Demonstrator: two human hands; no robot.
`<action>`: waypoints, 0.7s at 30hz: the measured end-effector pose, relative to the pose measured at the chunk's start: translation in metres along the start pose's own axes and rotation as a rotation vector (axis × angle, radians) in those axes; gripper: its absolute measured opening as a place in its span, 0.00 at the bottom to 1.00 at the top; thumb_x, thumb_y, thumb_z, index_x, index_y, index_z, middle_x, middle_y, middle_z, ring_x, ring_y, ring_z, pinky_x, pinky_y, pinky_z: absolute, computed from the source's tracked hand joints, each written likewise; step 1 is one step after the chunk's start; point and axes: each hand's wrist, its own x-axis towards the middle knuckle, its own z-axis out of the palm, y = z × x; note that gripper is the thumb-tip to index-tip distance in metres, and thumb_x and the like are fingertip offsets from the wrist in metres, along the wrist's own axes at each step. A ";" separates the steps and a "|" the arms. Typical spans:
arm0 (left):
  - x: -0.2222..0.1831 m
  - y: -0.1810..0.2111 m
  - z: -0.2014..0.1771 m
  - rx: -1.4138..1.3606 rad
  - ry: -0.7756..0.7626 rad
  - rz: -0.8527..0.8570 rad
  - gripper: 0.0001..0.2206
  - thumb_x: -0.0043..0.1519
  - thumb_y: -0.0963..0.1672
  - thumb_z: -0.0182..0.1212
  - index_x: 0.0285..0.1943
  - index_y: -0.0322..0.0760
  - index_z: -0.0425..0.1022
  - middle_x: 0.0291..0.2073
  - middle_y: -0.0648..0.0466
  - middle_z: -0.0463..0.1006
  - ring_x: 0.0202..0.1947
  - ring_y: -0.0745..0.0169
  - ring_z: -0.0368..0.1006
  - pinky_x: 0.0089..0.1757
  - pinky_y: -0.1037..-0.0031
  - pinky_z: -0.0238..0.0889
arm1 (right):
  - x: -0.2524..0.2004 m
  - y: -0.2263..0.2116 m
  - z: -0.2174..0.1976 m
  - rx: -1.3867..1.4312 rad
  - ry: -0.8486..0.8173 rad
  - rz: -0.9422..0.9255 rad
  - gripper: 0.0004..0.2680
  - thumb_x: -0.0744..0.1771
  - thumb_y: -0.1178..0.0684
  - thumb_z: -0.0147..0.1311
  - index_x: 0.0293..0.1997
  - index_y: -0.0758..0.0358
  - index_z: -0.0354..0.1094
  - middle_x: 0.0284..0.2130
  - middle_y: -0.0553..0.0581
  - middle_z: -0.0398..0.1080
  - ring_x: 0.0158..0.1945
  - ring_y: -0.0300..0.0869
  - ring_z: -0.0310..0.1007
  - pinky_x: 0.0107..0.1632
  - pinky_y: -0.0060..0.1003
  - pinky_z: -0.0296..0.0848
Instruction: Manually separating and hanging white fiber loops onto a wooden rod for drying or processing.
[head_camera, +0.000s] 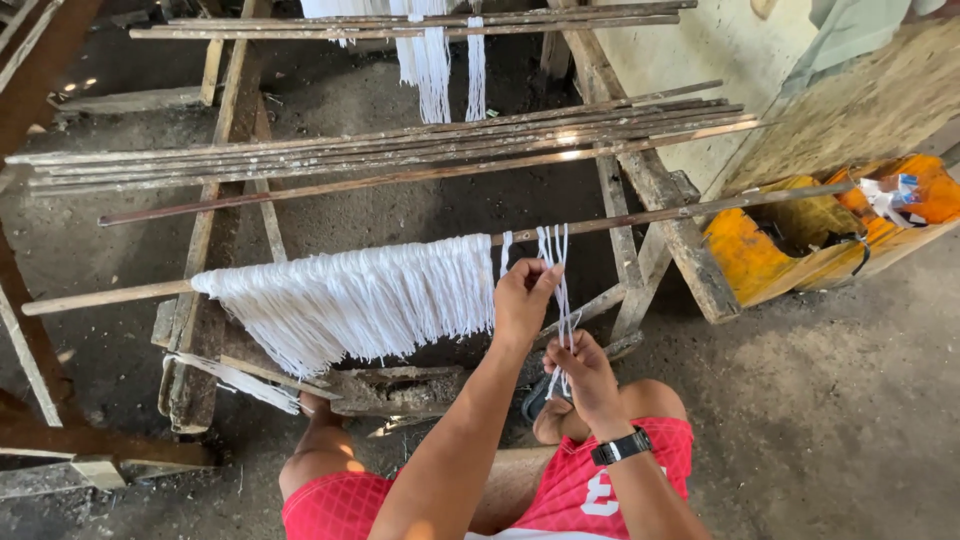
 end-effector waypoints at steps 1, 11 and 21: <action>-0.003 0.008 -0.001 0.003 -0.003 0.003 0.08 0.53 0.45 0.59 0.32 0.35 0.72 0.19 0.53 0.71 0.22 0.70 0.65 0.23 0.79 0.61 | 0.003 -0.002 -0.002 0.003 0.002 -0.004 0.06 0.62 0.58 0.52 0.26 0.63 0.56 0.20 0.55 0.64 0.27 0.39 0.65 0.32 0.35 0.67; -0.005 0.020 -0.014 -0.169 -0.070 -0.121 0.08 0.57 0.45 0.54 0.35 0.34 0.72 0.20 0.52 0.72 0.22 0.70 0.67 0.26 0.81 0.66 | 0.047 -0.020 0.002 0.108 0.047 0.055 0.06 0.62 0.53 0.49 0.35 0.59 0.57 0.28 0.54 0.68 0.29 0.39 0.69 0.31 0.29 0.66; -0.008 0.024 -0.026 0.049 -0.158 -0.048 0.09 0.55 0.39 0.51 0.44 0.30 0.65 0.25 0.47 0.73 0.25 0.63 0.71 0.28 0.76 0.64 | 0.074 -0.026 0.010 -0.063 0.074 -0.117 0.06 0.60 0.59 0.52 0.37 0.65 0.63 0.28 0.58 0.68 0.28 0.41 0.69 0.32 0.32 0.70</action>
